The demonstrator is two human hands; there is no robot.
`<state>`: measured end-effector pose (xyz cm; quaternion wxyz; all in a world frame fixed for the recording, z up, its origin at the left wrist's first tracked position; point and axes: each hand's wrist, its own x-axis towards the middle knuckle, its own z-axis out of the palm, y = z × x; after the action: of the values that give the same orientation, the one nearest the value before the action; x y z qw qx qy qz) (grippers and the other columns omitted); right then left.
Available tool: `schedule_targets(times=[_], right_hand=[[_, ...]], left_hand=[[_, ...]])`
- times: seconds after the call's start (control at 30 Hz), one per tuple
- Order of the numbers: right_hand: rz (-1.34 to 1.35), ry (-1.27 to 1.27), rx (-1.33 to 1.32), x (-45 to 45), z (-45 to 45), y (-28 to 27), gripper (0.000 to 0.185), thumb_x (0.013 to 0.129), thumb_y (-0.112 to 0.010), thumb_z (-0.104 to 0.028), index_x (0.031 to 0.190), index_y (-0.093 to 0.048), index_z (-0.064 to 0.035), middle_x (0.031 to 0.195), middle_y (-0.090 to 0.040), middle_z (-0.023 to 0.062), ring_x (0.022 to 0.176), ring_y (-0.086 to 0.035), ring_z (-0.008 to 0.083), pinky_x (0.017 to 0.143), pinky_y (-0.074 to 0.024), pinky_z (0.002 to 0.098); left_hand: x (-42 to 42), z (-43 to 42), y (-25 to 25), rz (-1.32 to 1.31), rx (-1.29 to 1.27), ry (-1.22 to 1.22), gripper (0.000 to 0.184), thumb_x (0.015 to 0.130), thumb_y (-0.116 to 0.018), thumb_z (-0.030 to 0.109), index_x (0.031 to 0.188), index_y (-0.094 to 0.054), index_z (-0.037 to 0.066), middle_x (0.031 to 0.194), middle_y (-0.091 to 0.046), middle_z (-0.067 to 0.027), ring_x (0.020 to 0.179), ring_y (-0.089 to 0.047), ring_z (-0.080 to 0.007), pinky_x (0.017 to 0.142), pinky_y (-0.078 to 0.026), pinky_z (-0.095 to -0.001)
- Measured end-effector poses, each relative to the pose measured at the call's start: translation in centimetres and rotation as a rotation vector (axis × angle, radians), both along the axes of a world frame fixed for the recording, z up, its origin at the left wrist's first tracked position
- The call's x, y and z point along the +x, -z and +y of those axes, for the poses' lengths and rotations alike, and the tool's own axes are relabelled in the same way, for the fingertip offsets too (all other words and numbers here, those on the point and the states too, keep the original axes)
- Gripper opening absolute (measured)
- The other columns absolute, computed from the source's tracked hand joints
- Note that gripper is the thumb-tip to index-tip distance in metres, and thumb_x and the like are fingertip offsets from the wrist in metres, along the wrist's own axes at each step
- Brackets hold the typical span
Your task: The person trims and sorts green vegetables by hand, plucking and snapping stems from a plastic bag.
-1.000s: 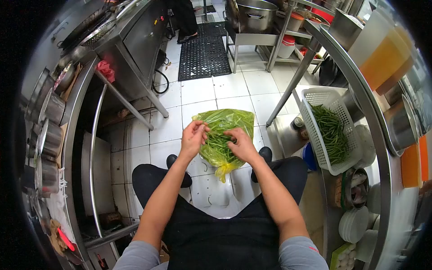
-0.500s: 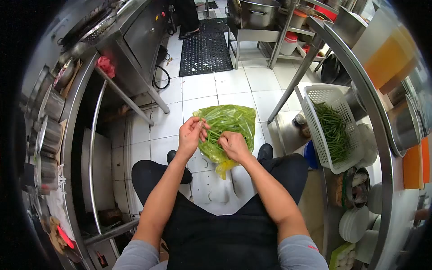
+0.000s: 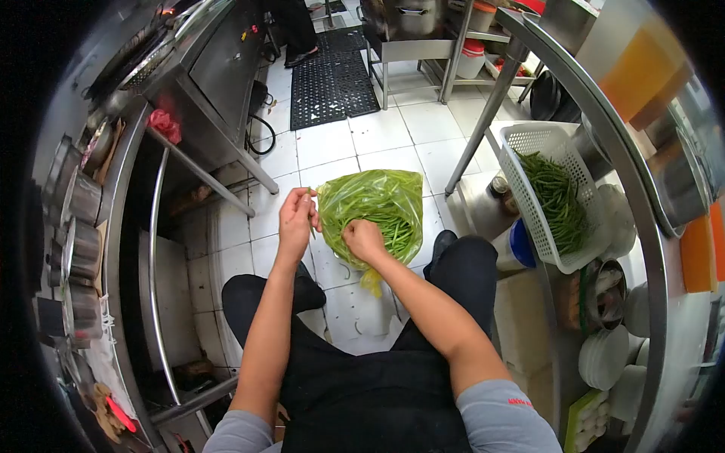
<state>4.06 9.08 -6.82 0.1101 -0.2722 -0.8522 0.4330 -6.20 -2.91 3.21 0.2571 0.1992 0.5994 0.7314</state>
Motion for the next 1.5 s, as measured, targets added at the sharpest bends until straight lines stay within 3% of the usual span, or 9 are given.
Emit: schedule_targets(times=[0.23, 0.4, 0.5, 0.67, 0.77, 0.87, 1.03, 1.23, 1.5], right_hand=[[-0.029, -0.104, 0.086, 2.0, 1.7, -3.9, 0.027, 0.079, -0.063, -0.028, 0.078, -0.066, -0.0004, 0.072, -0.066, 0.0205, 0.070, -0.065, 0.0366, 0.068, -0.0512, 0.0451], [0.010, -0.157, -0.351, 5.8, 4.2, -7.0, 0.013, 0.081, -0.064, -0.013, 0.081, -0.060, -0.0009, 0.065, -0.056, 0.0022, 0.059, -0.055, 0.0087, 0.055, -0.0447, 0.0259], [0.136, -0.122, -0.487, 6.5, 5.4, -6.8, 0.012, 0.082, -0.064, -0.013, 0.083, -0.061, -0.0011, 0.064, -0.054, 0.0002, 0.058, -0.053, 0.0081, 0.054, -0.0430, 0.0253], [0.151, 0.116, -0.016, 6.2, 5.9, -7.1, 0.017, 0.082, -0.061, -0.014, 0.080, -0.064, 0.0023, 0.067, -0.063, 0.0097, 0.060, -0.058, 0.0153, 0.058, -0.0468, 0.0308], [0.249, 0.149, -0.119, 5.5, 6.6, -7.6, 0.016, 0.082, -0.061, -0.014, 0.081, -0.065, 0.0013, 0.068, -0.064, 0.0094, 0.063, -0.060, 0.0164, 0.060, -0.0476, 0.0308], [0.186, -0.080, -0.164, 5.7, 6.7, -4.9, 0.018, 0.082, -0.064, -0.014, 0.093, -0.068, -0.0001, 0.075, -0.067, 0.0089, 0.066, -0.060, 0.0153, 0.063, -0.0489, 0.0298], [0.063, -0.166, -0.585, 4.7, 4.3, -5.2, 0.023, 0.085, -0.065, -0.015, 0.102, -0.068, 0.0001, 0.082, -0.069, 0.0062, 0.069, -0.061, 0.0126, 0.066, -0.0496, 0.0281], [0.153, -0.071, -0.353, 4.4, 3.6, -4.9, 0.021, 0.083, -0.064, -0.018, 0.085, -0.066, 0.0030, 0.070, -0.063, 0.0049, 0.063, -0.055, 0.0101, 0.059, -0.0454, 0.0278], [0.224, 0.285, -0.303, 2.1, 3.0, -2.2, 0.019, 0.080, -0.064, -0.017, 0.078, -0.063, 0.0013, 0.067, -0.062, 0.0084, 0.061, -0.059, 0.0160, 0.058, -0.0463, 0.0316]], left_hand=[[1.6, 0.5, -0.2, 0.441, -0.335, 0.093, 0.015, 0.089, -0.059, 0.009, 0.101, -0.065, 0.002, 0.061, -0.046, 0.0015, 0.055, -0.038, -0.0046, 0.050, -0.033, -0.0234], [3.8, 1.9, 2.6, 0.843, -0.318, 0.292, 0.023, 0.083, -0.061, 0.006, 0.106, -0.066, 0.002, 0.070, -0.058, -0.0156, 0.072, -0.063, -0.0307, 0.068, -0.050, -0.0396], [4.2, 2.5, 3.4, 0.906, -0.366, 0.293, 0.020, 0.084, -0.060, 0.006, 0.103, -0.065, 0.001, 0.087, -0.063, -0.0171, 0.086, -0.061, -0.0388, 0.075, -0.050, -0.0442], [4.0, 2.6, 2.3, 0.875, -0.442, 0.319, 0.017, 0.085, -0.058, 0.005, 0.100, -0.064, -0.001, 0.095, -0.062, -0.0179, 0.090, -0.060, -0.0378, 0.077, -0.049, -0.0437], [3.5, 2.5, 3.4, 0.939, -0.353, 0.217, 0.014, 0.089, -0.058, 0.008, 0.099, -0.063, -0.001, 0.086, -0.064, -0.0134, 0.080, -0.063, -0.0303, 0.069, -0.049, -0.0392], [2.4, 2.3, 2.9, 0.215, -0.267, 0.209, 0.021, 0.096, -0.058, 0.020, 0.099, -0.061, -0.001, 0.068, -0.060, -0.0032, 0.059, -0.050, -0.0081, 0.053, -0.039, -0.0258], [1.9, 2.0, 3.2, 0.093, -0.253, 0.229, 0.019, 0.096, -0.058, 0.019, 0.100, -0.060, 0.000, 0.069, -0.060, -0.0008, 0.053, -0.044, -0.0040, 0.048, -0.034, -0.0229], [2.0, 2.1, 3.2, 0.092, -0.229, 0.185, 0.018, 0.100, -0.054, 0.020, 0.096, -0.058, 0.003, 0.069, -0.058, 0.0011, 0.051, -0.042, -0.0002, 0.045, -0.032, -0.0190], [3.6, 1.9, 0.4, 0.704, -0.333, -0.022, 0.015, 0.096, -0.046, 0.010, 0.100, -0.053, -0.003, 0.090, -0.058, -0.0254, 0.089, -0.053, -0.0487, 0.078, -0.044, -0.0462]])
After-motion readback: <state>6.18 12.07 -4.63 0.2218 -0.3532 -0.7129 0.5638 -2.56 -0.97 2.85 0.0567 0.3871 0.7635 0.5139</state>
